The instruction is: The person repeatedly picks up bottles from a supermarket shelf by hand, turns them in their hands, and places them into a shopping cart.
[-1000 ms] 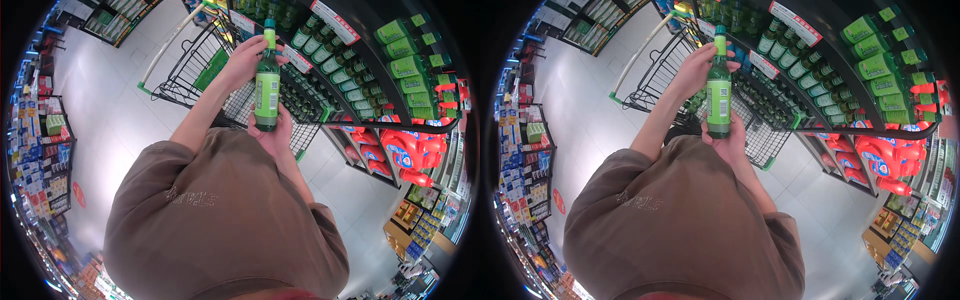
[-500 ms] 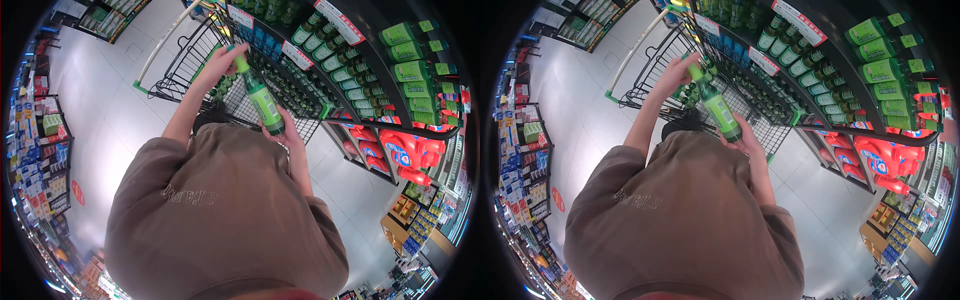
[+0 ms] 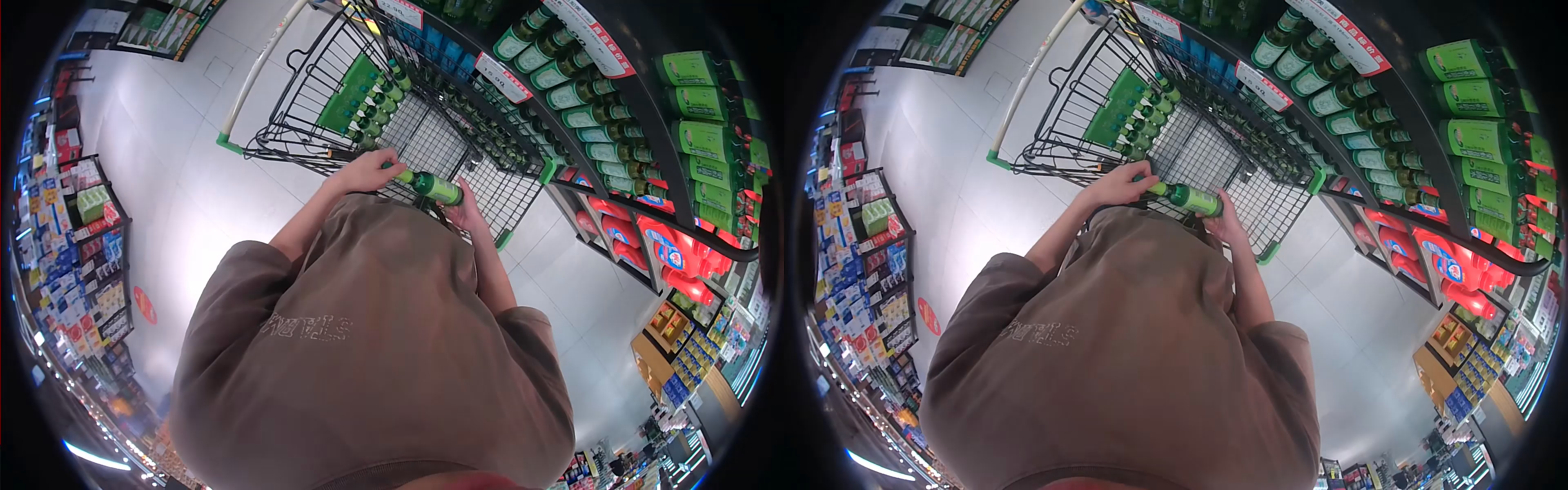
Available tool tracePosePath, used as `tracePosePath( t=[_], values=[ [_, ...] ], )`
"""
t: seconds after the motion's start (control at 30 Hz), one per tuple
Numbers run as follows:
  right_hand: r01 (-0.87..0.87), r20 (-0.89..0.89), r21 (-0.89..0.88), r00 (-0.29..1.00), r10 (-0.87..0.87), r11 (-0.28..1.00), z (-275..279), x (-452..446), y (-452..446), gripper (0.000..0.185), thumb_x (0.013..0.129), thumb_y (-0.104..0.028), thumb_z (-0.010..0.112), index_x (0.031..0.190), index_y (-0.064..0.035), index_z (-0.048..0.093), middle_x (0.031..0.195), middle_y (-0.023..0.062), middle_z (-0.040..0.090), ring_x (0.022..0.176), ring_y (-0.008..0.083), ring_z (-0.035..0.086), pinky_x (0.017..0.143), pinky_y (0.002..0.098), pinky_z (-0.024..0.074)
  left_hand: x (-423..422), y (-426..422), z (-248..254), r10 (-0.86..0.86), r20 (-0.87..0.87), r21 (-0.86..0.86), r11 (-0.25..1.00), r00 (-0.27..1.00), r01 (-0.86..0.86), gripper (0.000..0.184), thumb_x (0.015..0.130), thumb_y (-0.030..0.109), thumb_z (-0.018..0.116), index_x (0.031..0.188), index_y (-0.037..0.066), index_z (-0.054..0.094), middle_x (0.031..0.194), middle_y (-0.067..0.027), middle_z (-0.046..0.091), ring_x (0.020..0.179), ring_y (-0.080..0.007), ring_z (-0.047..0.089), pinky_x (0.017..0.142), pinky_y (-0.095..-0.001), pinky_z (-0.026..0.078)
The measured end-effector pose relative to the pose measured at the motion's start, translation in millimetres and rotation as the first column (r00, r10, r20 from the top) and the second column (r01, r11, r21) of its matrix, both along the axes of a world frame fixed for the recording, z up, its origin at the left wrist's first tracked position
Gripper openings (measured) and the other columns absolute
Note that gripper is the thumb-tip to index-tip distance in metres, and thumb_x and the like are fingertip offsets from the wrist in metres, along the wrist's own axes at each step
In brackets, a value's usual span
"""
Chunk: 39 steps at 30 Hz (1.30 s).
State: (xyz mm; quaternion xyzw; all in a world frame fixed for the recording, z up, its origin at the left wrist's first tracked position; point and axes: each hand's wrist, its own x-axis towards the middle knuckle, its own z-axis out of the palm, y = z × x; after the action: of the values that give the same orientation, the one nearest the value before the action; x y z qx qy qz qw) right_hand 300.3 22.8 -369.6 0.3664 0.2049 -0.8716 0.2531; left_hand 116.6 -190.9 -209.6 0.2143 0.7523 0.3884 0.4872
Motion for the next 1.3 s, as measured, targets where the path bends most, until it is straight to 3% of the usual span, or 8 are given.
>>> tracePosePath(
  t=[0.17, 0.23, 0.27, 0.33, 0.5, 0.6, 0.93, 1.3],
  values=[
    [-0.083, 0.181, 0.364, 0.983, 0.016, 0.928, -16, 17, -19, 0.071, 0.086, -0.063, 0.035, 0.118, -0.0011, 0.051, 0.093, 0.022, 0.064, 0.069, 0.0221, 0.065, 0.058, 0.0279, 0.051, 8, 18, -59, 0.059, -0.255, 0.052, 0.998, 0.965, -0.047, 0.028, 0.09, 0.029, 0.05, 0.085, 0.001, 0.048, 0.06, -0.0161, 0.055, 0.055, -0.0274, 0.058, 0.053, -0.0379, 0.044],
    [-0.537, 0.363, 0.789, 0.8, 0.477, 0.299, -16, 36, -20, 0.067, 0.081, -0.063, 0.045, 0.107, -0.0036, 0.06, 0.098, 0.0175, 0.065, 0.083, 0.0248, 0.064, 0.07, 0.0358, 0.0496, 0, 25, -86, 0.158, -0.408, 0.023, 0.986, 0.899, -0.163, 0.027, 0.088, 0.027, 0.051, 0.085, 0.001, 0.049, 0.065, -0.0209, 0.057, 0.062, -0.0377, 0.059, 0.058, -0.0431, 0.045],
    [-0.538, 0.366, 0.785, 0.803, 0.471, 0.308, -18, 47, -23, 0.067, 0.081, -0.063, 0.045, 0.107, -0.0036, 0.06, 0.098, 0.0175, 0.065, 0.083, 0.0248, 0.064, 0.07, 0.0358, 0.0496, -10, 28, -97, 0.15, -0.375, -0.047, 0.982, 0.915, -0.18, 0.027, 0.086, 0.027, 0.053, 0.084, 0.0, 0.05, 0.068, -0.0234, 0.059, 0.069, -0.0417, 0.06, 0.061, -0.046, 0.046],
    [-0.554, 0.495, 0.832, 0.709, 0.501, -0.038, -34, 73, -33, 0.056, 0.079, -0.059, 0.053, 0.104, -0.0099, 0.064, 0.101, 0.0076, 0.066, 0.096, 0.0238, 0.06, 0.088, 0.0413, 0.0406, -28, 37, -123, 0.155, -0.426, -0.044, 0.98, 0.891, -0.192, 0.028, 0.085, 0.026, 0.053, 0.084, -0.002, 0.05, 0.067, -0.0251, 0.058, 0.069, -0.043, 0.059, 0.061, -0.0472, 0.046],
    [-0.483, 0.46, 0.873, 0.767, 0.447, -0.068, -14, 73, -42, 0.053, 0.067, -0.057, 0.066, 0.101, -0.016, 0.066, 0.11, 0.0052, 0.061, 0.116, 0.0249, 0.047, 0.1, 0.0525, 0.02, -81, 69, -189, 0.134, -0.584, -0.095, 0.968, 0.801, -0.231, 0.029, 0.084, 0.023, 0.052, 0.092, -0.005, 0.048, 0.072, -0.0264, 0.06, 0.069, -0.0447, 0.059, 0.065, -0.05, 0.049],
    [-0.35, 0.463, 0.879, 0.785, 0.411, -0.322, -19, 82, -50, 0.039, 0.067, -0.048, 0.071, 0.094, -0.0199, 0.064, 0.105, 0.0032, 0.06, 0.118, 0.0275, 0.042, 0.099, 0.0516, 0.0213, -112, 94, -225, 0.093, -0.566, -0.184, 0.954, 0.819, -0.235, 0.031, 0.084, 0.024, 0.052, 0.094, -0.005, 0.048, 0.078, -0.0259, 0.062, 0.075, -0.0439, 0.06, 0.069, -0.0479, 0.05],
    [-0.507, 0.611, 0.783, 0.732, 0.3, -0.36, -29, 80, -57, 0.036, 0.073, -0.051, 0.064, 0.1, -0.0276, 0.061, 0.11, 0.0047, 0.057, 0.122, 0.0308, 0.038, 0.098, 0.0593, 0.0194, -180, 145, -305, -0.054, -0.532, -0.405, 0.893, 0.845, -0.198, 0.036, 0.085, 0.03, 0.051, 0.103, -0.001, 0.048, 0.09, -0.0247, 0.063, 0.086, -0.0405, 0.061, 0.078, -0.0459, 0.049],
    [-0.57, 0.657, 0.753, 0.673, 0.34, -0.328, -36, 82, -56, 0.042, 0.078, -0.056, 0.054, 0.11, -0.0295, 0.057, 0.116, 0.0102, 0.053, 0.126, 0.0326, 0.034, 0.099, 0.0603, 0.0162, -188, 158, -321, 0.109, -0.558, -0.374, 0.852, 0.823, -0.367, 0.034, 0.086, 0.028, 0.05, 0.101, -0.002, 0.045, 0.088, -0.0267, 0.062, 0.086, -0.0417, 0.06, 0.078, -0.0466, 0.049]
  ],
)
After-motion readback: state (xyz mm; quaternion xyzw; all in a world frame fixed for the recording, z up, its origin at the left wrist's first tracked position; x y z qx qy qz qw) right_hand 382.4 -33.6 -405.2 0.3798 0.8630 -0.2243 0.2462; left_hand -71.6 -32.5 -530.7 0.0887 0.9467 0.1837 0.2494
